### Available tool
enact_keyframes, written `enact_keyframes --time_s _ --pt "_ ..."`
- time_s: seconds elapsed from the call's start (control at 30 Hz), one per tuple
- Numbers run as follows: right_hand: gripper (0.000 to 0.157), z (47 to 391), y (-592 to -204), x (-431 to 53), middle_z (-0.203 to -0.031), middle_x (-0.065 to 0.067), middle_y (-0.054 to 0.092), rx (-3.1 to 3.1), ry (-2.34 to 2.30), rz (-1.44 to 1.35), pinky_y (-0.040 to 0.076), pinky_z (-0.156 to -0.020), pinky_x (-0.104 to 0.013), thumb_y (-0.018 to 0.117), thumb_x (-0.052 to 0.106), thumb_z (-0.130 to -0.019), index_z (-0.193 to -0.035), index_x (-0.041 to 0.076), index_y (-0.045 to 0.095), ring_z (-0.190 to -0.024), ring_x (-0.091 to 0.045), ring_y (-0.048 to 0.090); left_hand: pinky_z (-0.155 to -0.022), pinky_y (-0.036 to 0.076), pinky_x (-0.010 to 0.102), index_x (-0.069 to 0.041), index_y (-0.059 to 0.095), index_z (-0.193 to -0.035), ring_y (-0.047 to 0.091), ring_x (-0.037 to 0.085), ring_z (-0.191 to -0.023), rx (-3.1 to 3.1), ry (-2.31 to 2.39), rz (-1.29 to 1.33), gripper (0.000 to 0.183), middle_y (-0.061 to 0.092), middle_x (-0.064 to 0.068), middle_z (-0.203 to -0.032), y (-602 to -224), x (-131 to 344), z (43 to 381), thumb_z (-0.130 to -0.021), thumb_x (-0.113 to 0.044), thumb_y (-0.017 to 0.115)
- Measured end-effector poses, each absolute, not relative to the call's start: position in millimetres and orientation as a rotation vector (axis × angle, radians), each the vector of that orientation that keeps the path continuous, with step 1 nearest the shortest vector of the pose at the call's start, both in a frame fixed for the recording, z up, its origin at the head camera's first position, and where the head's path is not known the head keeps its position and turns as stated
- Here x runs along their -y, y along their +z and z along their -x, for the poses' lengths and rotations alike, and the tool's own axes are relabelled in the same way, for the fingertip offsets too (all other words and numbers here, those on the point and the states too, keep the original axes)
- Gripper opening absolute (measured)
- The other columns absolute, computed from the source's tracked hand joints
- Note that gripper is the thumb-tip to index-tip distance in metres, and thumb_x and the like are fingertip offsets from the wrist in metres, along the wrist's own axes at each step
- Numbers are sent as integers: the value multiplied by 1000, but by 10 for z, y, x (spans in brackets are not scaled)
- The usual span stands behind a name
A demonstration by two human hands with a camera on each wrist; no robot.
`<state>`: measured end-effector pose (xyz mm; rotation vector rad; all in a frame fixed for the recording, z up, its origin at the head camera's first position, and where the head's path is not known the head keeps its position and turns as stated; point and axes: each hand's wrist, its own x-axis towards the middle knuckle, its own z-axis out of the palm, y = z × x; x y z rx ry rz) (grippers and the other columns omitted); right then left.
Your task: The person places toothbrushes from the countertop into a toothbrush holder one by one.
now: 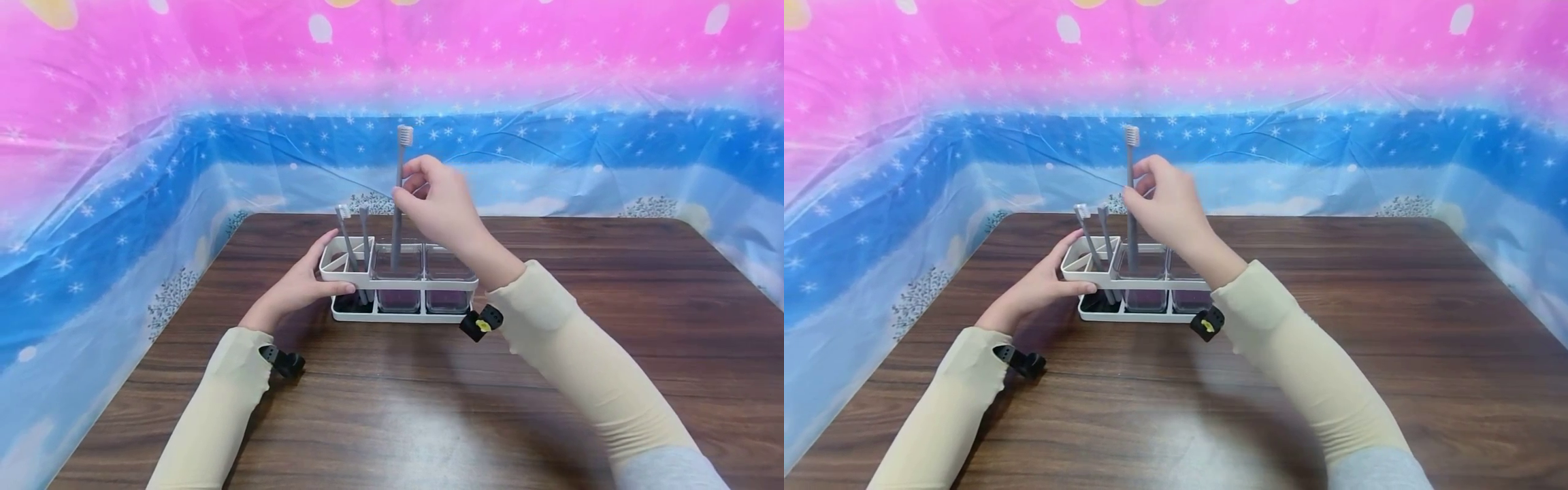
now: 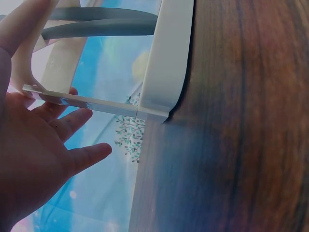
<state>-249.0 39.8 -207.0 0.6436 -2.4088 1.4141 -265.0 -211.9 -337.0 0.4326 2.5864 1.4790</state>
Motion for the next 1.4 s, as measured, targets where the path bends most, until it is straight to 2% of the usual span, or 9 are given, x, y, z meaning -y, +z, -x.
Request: enact_keyframes --time_s 0.2,0.33,0.5,1.07,1.4 --pt "23 2469 -2099 -281 -92 -11 66 2321 1425 -704 48 -71 -29 61 11 -92 -111 0 59 -79 -20 63 -102 37 55 -35 6 -155 45 33 -127 -2578 1482 -443 105 11 9 -159 -3357 2105 2655 -80 -34 79" --pt "21 2445 -2124 -220 -91 -11 66 2278 1421 -752 49 -72 -28 62 11 -92 -110 0 60 -77 -19 62 -103 36 55 -34 6 -155 44 33 -127 -2583 1481 -444 104 12 8 -159 -3350 2102 2657 -80 -34 79" --pt "18 2434 -2192 -148 -87 -11 65 2212 1426 -827 50 -72 -27 62 9 -92 -106 -1 60 -74 -19 62 -103 37 54 -31 6 -156 47 33 -124 -2576 1496 -453 105 19 12 -156 -3359 2109 2658 -81 -31 79" --pt "15 2448 -2549 17 -87 -11 66 2190 1193 -996 52 -71 -26 60 4 -90 -103 -3 60 -75 -17 62 -102 39 52 -29 6 -156 51 32 -120 -2535 1540 -479 103 36 16 -145 -3376 2130 2660 -82 -26 78" --pt "14 2473 -2743 58 -89 -8 69 2306 1163 -993 51 -67 -23 59 6 -91 -104 1 59 -74 -13 62 -97 44 50 -30 6 -156 53 33 -118 -2501 1568 -488 101 34 16 -146 -3379 2129 2662 -84 -21 76"
